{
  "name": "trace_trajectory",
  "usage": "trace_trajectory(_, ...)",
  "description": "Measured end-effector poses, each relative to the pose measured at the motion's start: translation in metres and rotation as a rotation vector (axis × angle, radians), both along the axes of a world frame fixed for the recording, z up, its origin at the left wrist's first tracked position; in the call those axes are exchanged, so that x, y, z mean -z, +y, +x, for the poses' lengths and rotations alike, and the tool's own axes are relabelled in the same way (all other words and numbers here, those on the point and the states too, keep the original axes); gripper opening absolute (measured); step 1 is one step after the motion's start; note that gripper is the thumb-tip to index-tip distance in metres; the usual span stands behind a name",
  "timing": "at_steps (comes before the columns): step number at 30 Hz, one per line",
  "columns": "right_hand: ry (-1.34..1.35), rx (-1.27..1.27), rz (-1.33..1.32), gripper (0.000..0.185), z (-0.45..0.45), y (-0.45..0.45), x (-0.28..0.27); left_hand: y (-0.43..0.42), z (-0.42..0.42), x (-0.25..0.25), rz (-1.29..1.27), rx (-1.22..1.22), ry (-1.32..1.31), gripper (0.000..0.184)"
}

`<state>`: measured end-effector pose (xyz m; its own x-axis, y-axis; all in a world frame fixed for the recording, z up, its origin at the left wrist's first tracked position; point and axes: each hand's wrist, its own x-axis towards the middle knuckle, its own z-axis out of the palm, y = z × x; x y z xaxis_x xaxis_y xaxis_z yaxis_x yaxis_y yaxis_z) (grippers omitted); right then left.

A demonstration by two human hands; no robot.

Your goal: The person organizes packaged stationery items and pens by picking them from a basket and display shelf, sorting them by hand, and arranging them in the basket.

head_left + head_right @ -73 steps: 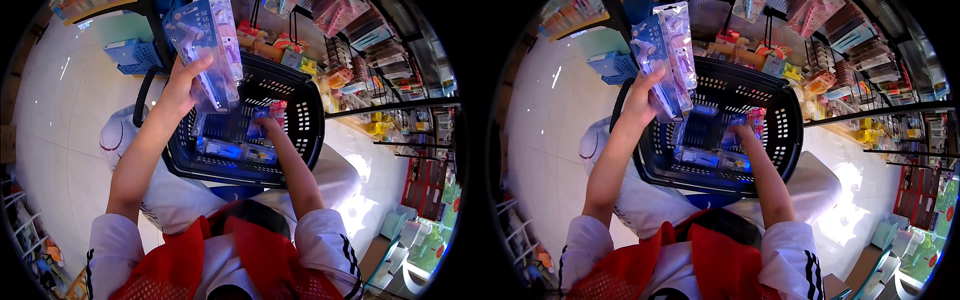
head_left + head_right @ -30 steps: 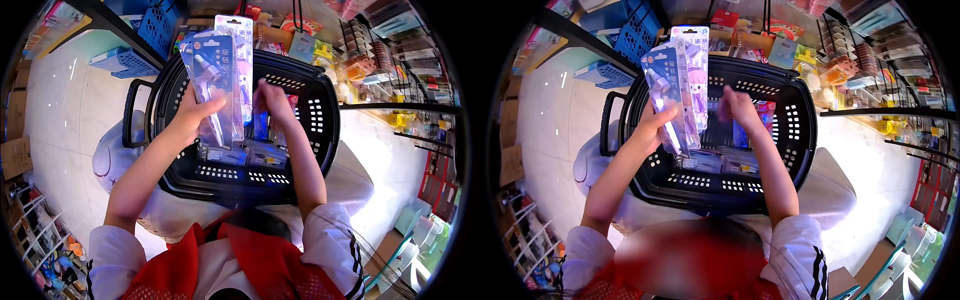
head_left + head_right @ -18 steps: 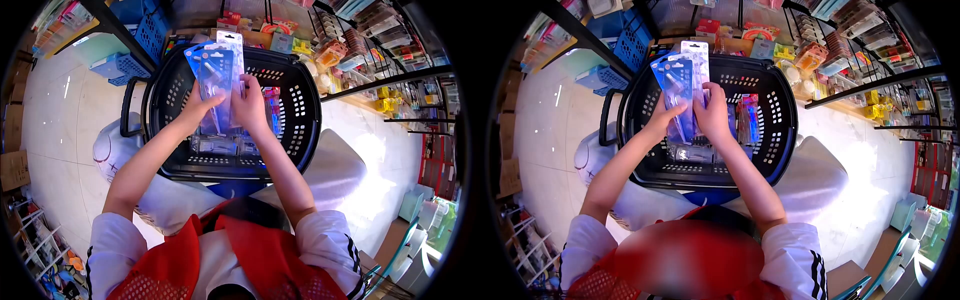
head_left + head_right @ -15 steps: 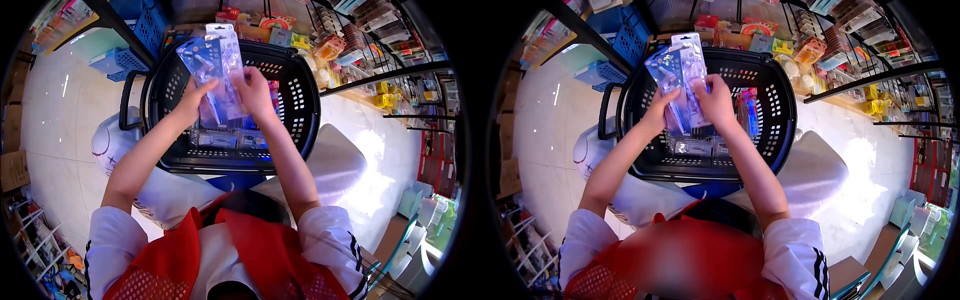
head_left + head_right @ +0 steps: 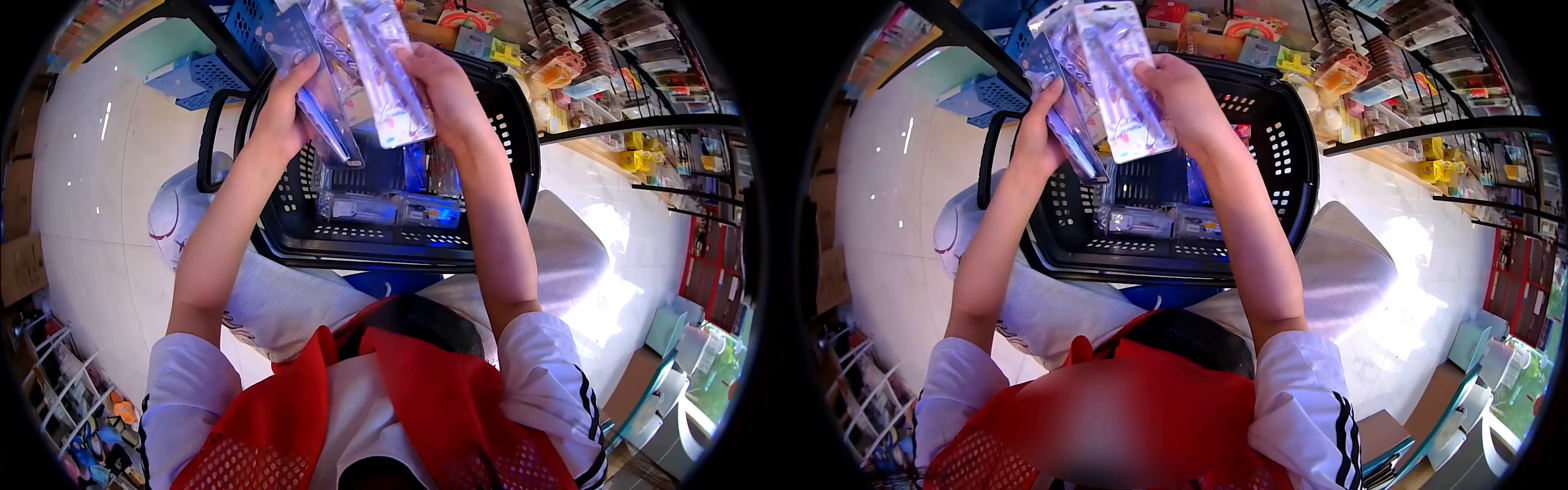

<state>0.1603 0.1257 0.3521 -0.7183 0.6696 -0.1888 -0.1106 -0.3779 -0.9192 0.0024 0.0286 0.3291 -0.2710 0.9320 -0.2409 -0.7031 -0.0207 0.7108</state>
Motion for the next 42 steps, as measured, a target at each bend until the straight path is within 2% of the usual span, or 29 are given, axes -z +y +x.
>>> trace_trajectory(3, 0.148, 0.137, -0.112, 0.019, 0.003, -0.001, -0.004, 0.001, -0.006, 0.0, 0.063, -0.064, 0.073, 0.044)
trace_trajectory(4, 0.258, 0.144, -0.159, 0.018, 0.006, 0.005, 0.006, -0.001, -0.006, -0.005, 0.059, -0.056, 0.041, 0.043)
trace_trajectory(5, 0.22, 0.131, -0.12, 0.024, 0.013, 0.018, 0.029, -0.003, -0.008, -0.007, 0.058, -0.077, 0.031, 0.042)
trace_trajectory(7, 0.101, 0.221, -0.187, 0.017, 0.026, 0.017, 0.037, -0.006, -0.014, -0.011, 0.059, -0.121, 0.012, 0.041)
trace_trajectory(9, -0.336, 0.188, 0.054, 0.022, 0.046, 0.019, 0.077, -0.009, -0.015, -0.022, 0.063, -0.187, 0.004, 0.038)
trace_trajectory(11, -0.799, -0.021, 0.357, 0.027, 0.071, 0.022, 0.15, -0.012, -0.02, -0.029, 0.09, -0.218, 0.007, 0.037)
trace_trajectory(13, -0.816, 0.043, 0.177, 0.026, 0.084, 0.008, 0.205, -0.011, -0.031, -0.023, 0.135, -0.221, 0.001, 0.035)
trace_trajectory(14, -0.94, 0.062, 0.149, 0.025, 0.087, 0.005, 0.227, -0.012, -0.031, -0.026, 0.145, -0.234, 0.005, 0.034)
trace_trajectory(15, -0.93, 0.132, 0.266, 0.027, 0.088, 0.005, 0.244, -0.013, -0.031, -0.031, 0.155, -0.246, 0.01, 0.033)
trace_trajectory(16, -0.915, 0.203, 0.382, 0.033, 0.086, 0.006, 0.259, -0.013, -0.027, -0.037, 0.054, -0.302, 0.123, 0.054)
trace_trajectory(18, -0.878, 0.345, 0.608, 0.052, 0.083, 0.008, 0.29, -0.014, -0.029, -0.036, 0.042, -0.342, 0.133, 0.054)
trace_trajectory(20, -1.04, 0.288, 0.461, 0.022, 0.088, 0.018, 0.34, -0.015, -0.034, -0.036, 0.046, -0.365, 0.14, 0.054)
trace_trajectory(23, -1.321, 0.004, 0.515, 0.027, 0.087, 0.018, 0.337, -0.018, -0.04, -0.036, 0.07, -0.43, 0.137, 0.057)
trace_trajectory(24, -1.392, -0.093, 0.591, 0.028, 0.084, 0.014, 0.335, -0.022, -0.046, -0.035, 0.197, -0.31, 0.002, 0.046)
trace_trajectory(25, -1.46, -0.193, 0.667, 0.03, 0.078, 0.011, 0.335, -0.023, -0.049, -0.035, 0.259, -0.277, 0.005, 0.048)
trace_trajectory(27, -1.369, -0.265, 0.826, 0.034, 0.061, 0.007, 0.336, -0.022, -0.057, -0.04, 0.372, -0.211, 0.006, 0.053)
trace_trajectory(29, -1.042, -0.192, 0.982, 0.037, 0.033, 0.007, 0.338, -0.027, -0.075, -0.036, 0.48, -0.141, -0.124, 0.056)
trace_trajectory(32, -0.889, -0.23, 1.546, 0.061, -0.012, 0.01, 0.346, -0.026, -0.094, -0.049, 0.5, 0.026, -0.185, 0.05)
trace_trajectory(34, -1.017, -0.201, 1.428, 0.06, -0.032, 0.01, 0.346, -0.023, -0.104, -0.061, 0.457, 0.142, -0.16, 0.048)
trace_trajectory(36, -1.146, -0.222, 1.329, 0.055, -0.047, 0.011, 0.352, -0.028, -0.111, -0.06, 0.481, -0.01, -0.281, 0.047)
trace_trajectory(37, -1.198, -0.263, 1.253, 0.053, -0.05, 0.01, 0.356, -0.027, -0.112, -0.061, 0.446, 0.08, -0.135, 0.047)
trace_trajectory(39, -1.299, -0.345, 1.097, 0.049, -0.048, 0.008, 0.366, -0.031, -0.112, -0.064, 0.38, 0.075, -0.085, 0.048)
trace_trajectory(42, -1.066, -0.133, 1.247, 0.043, -0.041, 0.006, 0.376, -0.034, -0.114, -0.066, 0.332, 0.082, -0.053, 0.049)
